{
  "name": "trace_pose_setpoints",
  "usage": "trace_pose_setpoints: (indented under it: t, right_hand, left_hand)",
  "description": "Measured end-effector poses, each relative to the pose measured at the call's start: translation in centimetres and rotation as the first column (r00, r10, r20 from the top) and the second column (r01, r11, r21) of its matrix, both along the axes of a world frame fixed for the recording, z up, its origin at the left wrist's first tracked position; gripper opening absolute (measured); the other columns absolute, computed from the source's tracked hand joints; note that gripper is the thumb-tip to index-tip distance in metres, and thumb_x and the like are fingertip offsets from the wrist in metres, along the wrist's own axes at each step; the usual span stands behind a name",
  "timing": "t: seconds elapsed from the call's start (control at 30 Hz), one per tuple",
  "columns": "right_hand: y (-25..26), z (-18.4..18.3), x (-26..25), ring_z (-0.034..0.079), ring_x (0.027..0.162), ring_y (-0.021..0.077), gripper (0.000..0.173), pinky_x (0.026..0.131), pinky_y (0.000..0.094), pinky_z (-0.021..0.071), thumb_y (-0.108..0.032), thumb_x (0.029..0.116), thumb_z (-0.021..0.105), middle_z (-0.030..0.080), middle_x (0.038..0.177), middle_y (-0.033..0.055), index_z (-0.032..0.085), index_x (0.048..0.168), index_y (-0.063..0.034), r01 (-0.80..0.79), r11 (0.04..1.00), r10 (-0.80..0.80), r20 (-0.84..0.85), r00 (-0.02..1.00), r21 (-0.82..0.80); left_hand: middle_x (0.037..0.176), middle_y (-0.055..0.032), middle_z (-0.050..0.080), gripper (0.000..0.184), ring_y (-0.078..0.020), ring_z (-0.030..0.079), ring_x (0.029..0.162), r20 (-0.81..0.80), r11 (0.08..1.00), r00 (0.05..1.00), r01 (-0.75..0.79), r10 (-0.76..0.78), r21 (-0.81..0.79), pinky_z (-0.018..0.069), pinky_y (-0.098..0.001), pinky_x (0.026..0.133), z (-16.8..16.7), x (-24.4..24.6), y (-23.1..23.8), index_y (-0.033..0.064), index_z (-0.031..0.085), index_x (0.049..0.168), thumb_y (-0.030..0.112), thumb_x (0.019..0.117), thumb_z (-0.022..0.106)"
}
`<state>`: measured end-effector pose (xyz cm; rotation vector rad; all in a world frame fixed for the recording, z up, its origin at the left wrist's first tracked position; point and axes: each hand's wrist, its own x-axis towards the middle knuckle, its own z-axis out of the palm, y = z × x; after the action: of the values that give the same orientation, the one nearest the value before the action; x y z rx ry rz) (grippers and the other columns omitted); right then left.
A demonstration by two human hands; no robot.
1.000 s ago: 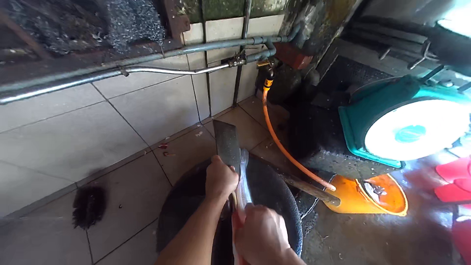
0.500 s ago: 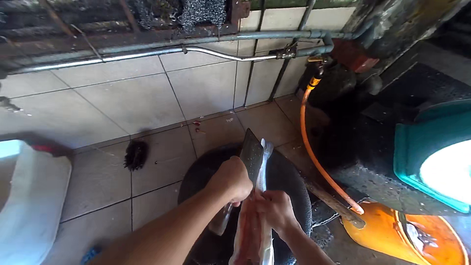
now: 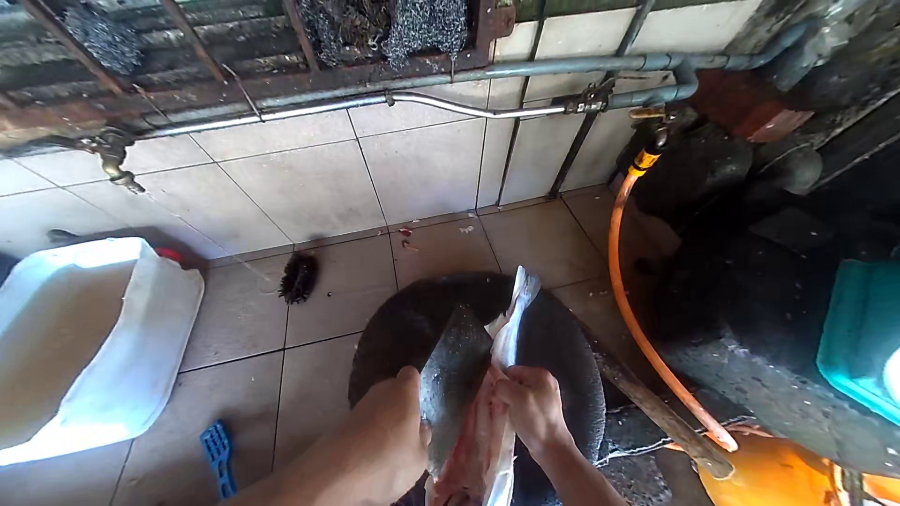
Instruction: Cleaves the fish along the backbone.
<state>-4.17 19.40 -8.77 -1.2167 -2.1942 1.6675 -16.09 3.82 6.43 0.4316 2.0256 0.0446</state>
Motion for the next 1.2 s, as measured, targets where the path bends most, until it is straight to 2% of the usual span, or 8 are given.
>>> trace_pose_setpoints:
  t: [0.13, 0.2, 0.37, 0.5, 0.7, 0.83, 1.0, 1.2]
  right_hand:
    - [0.1, -0.5, 0.4, 0.045, 0.043, 0.0104, 0.022, 0.043, 0.0350, 0.0348, -0.019, 0.0654, 0.068, 0.047, 0.047, -0.0049, 0.052, 0.051, -0.0180, 0.012, 0.998, -0.018, -0.094, 0.995, -0.065]
    - [0.1, -0.8, 0.6, 0.046, 0.042, 0.0106, 0.020, 0.042, 0.0341, 0.0347, -0.018, 0.0634, 0.069, 0.048, 0.047, -0.0038, 0.053, 0.051, -0.0171, 0.028, 0.993, -0.043, -0.134, 0.990, -0.116]
    - [0.3, -1.5, 0.9, 0.048, 0.043, 0.0103, 0.018, 0.041, 0.0330, 0.0368, -0.018, 0.0634, 0.070, 0.050, 0.048, -0.0029, 0.056, 0.053, -0.0162, 0.047, 0.979, -0.090, -0.214, 0.973, -0.199]
    - [0.3, -2.0, 1.0, 0.047, 0.042, 0.0091, 0.019, 0.040, 0.0322, 0.0356, -0.019, 0.0639, 0.071, 0.049, 0.047, -0.0037, 0.056, 0.052, -0.0167, 0.038, 0.972, -0.099, -0.259, 0.961, -0.231]
    - [0.3, -2.4, 1.0, 0.042, 0.041, 0.0070, 0.025, 0.040, 0.0304, 0.0315, -0.019, 0.0655, 0.069, 0.045, 0.046, -0.0056, 0.050, 0.049, -0.0181, 0.033, 0.981, -0.093, -0.316, 0.944, -0.191]
    - [0.2, -2.2, 1.0, 0.044, 0.041, 0.0078, 0.024, 0.040, 0.0294, 0.0330, -0.015, 0.0635, 0.070, 0.047, 0.046, -0.0034, 0.051, 0.049, -0.0150, 0.047, 0.974, -0.126, -0.359, 0.925, -0.221]
    - [0.2, -2.4, 1.1, 0.045, 0.042, 0.0078, 0.022, 0.040, 0.0290, 0.0338, -0.014, 0.0656, 0.069, 0.048, 0.046, -0.0029, 0.053, 0.050, -0.0147, 0.034, 0.967, -0.130, -0.375, 0.918, -0.252]
    - [0.5, -2.5, 1.4, 0.047, 0.043, 0.0080, 0.021, 0.041, 0.0284, 0.0361, -0.012, 0.0668, 0.068, 0.050, 0.047, -0.0020, 0.054, 0.051, -0.0131, 0.014, 0.960, -0.133, -0.412, 0.901, -0.280]
  left_hand:
    - [0.074, -0.0071, 0.057, 0.029, -0.0127, 0.057, 0.048, 0.051, 0.998, 0.998, 0.025, -0.022, -0.065, 0.0532, -0.0273, 0.048, 1.3, -1.0, 2.7, 0.0075, 0.041, 0.124, 0.020, 0.1045, 0.059]
    - [0.073, -0.0054, 0.055, 0.028, -0.0102, 0.055, 0.046, 0.066, 0.996, 0.998, 0.023, -0.017, -0.087, 0.0512, -0.0243, 0.046, 1.4, -1.1, 3.4, 0.0082, 0.039, 0.122, 0.020, 0.1047, 0.058]
    - [0.077, -0.0080, 0.058, 0.038, -0.0138, 0.060, 0.048, 0.080, 0.992, 0.996, 0.051, -0.042, -0.115, 0.0554, -0.0279, 0.049, 2.2, -1.0, 3.1, 0.0083, 0.036, 0.128, 0.020, 0.1035, 0.062]
    - [0.086, -0.0111, 0.060, 0.049, -0.0178, 0.064, 0.053, 0.003, 0.990, 0.999, 0.034, -0.034, -0.136, 0.0584, -0.0328, 0.052, 0.8, 0.1, 3.4, 0.0071, 0.034, 0.132, 0.022, 0.1000, 0.068]
    - [0.098, -0.0158, 0.063, 0.059, -0.0261, 0.070, 0.070, -0.091, 0.996, 0.992, -0.090, 0.090, 0.003, 0.0619, -0.0416, 0.066, -2.1, 2.5, 3.9, 0.0047, 0.033, 0.138, 0.018, 0.0951, 0.072]
    - [0.097, -0.0134, 0.060, 0.054, -0.0223, 0.068, 0.064, -0.068, 0.993, 0.992, -0.099, 0.103, 0.058, 0.0612, -0.0386, 0.061, -2.7, 2.3, 3.8, 0.0075, 0.033, 0.135, 0.017, 0.0960, 0.069]
    - [0.092, -0.0137, 0.061, 0.053, -0.0220, 0.067, 0.062, 0.038, 0.997, 0.998, -0.048, 0.050, -0.054, 0.0598, -0.0373, 0.058, -0.5, 2.1, 0.5, 0.0059, 0.034, 0.134, 0.019, 0.0982, 0.071]
    - [0.092, -0.0123, 0.060, 0.052, -0.0193, 0.066, 0.057, 0.022, 0.991, 0.991, -0.132, 0.132, 0.013, 0.0599, -0.0348, 0.054, -2.0, 3.1, 1.7, 0.0088, 0.032, 0.134, 0.017, 0.0984, 0.070]
